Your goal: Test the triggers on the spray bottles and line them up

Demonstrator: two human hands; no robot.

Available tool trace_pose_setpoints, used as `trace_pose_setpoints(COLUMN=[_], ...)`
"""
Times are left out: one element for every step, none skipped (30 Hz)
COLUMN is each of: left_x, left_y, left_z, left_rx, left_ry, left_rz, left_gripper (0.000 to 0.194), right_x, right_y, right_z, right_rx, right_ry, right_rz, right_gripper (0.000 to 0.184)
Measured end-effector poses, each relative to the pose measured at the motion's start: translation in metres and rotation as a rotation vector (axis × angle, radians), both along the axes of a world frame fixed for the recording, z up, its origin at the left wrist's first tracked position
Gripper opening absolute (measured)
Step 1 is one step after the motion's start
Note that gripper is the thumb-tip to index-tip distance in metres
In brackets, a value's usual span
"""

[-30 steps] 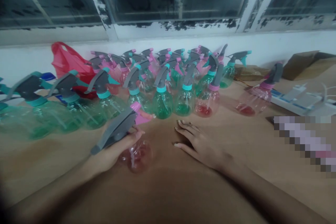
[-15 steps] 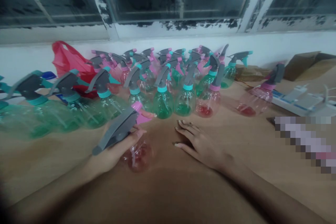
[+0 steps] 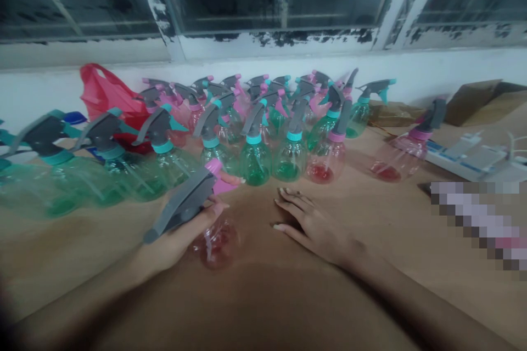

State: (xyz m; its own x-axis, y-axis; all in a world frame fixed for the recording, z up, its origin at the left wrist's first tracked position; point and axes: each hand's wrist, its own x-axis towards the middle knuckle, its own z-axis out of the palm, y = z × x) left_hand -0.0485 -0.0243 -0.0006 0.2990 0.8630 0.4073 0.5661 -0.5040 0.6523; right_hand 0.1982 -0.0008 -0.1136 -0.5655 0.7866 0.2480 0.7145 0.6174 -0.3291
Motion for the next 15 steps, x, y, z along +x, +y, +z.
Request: trace_pose_setpoints(left_x=[-0.0002, -0.0004, -0.0005, -0.0005, -0.0005, -0.0004, -0.0002, 0.0001, 0.0003, 0.0006, 0.0009, 0.0011, 0.0012, 0.0011, 0.0009], left_y=[0.0, 0.0, 0.0001, 0.0002, 0.0003, 0.0003, 0.0003, 0.0001, -0.0001, -0.0003, -0.0006, -0.0008, -0.001, -0.0011, -0.0012], left_z=[-0.0005, -0.0009, -0.0012, -0.0012, -0.001, -0.0006, 0.0, 0.0007, 0.0016, 0.0024, 0.0032, 0.0037, 0.0039, 0.0038, 0.0034], left_rx=[-0.004, -0.007, -0.011, -0.014, -0.013, -0.013, -0.016, -0.021, -0.027, -0.036, -0.046, -0.058, -0.068, -0.075, -0.083], left_ry=[-0.004, -0.007, -0.008, -0.008, -0.01, -0.014, -0.019, -0.027, -0.039, -0.052, -0.066, -0.077, -0.088, -0.097, -0.102], left_rz=[0.002, 0.002, 0.001, 0.003, 0.005, 0.005, 0.0, -0.008, -0.024, -0.043, -0.06, -0.077, -0.087, -0.091, -0.089], left_gripper=[0.004, 0.004, 0.004, 0.003, 0.003, 0.003, 0.003, 0.004, 0.006, 0.007, 0.009, 0.009, 0.01, 0.01, 0.01], right_x=[0.0, 0.0, 0.0001, 0.0, -0.0001, -0.0002, -0.0003, -0.0005, -0.0006, -0.0007, -0.0008, -0.0008, -0.0007, -0.0006, -0.0006], right_y=[0.0, 0.0001, 0.0001, 0.0, 0.0, -0.0001, -0.0002, -0.0003, -0.0003, -0.0003, -0.0003, -0.0003, -0.0003, -0.0003, -0.0003], right_z=[-0.0003, -0.0008, -0.0012, -0.0015, -0.0016, -0.0015, -0.0012, -0.0009, -0.0005, -0.0003, -0.0002, -0.0002, -0.0003, -0.0005, -0.0006], right_rx=[0.002, 0.005, 0.005, 0.004, 0.002, -0.002, -0.006, -0.01, -0.012, -0.01, -0.007, -0.003, -0.002, -0.003, -0.006], right_ry=[0.008, 0.017, 0.023, 0.026, 0.026, 0.026, 0.025, 0.024, 0.023, 0.021, 0.017, 0.013, 0.007, 0.003, 0.001], right_rz=[0.002, 0.002, 0.002, 0.002, 0.002, 0.001, 0.0, 0.001, 0.0, -0.001, -0.002, -0.003, -0.004, -0.006, -0.007], right_gripper=[0.054, 0.053, 0.053, 0.053, 0.053, 0.053, 0.053, 0.053, 0.053, 0.053, 0.053, 0.053, 0.053, 0.053, 0.054])
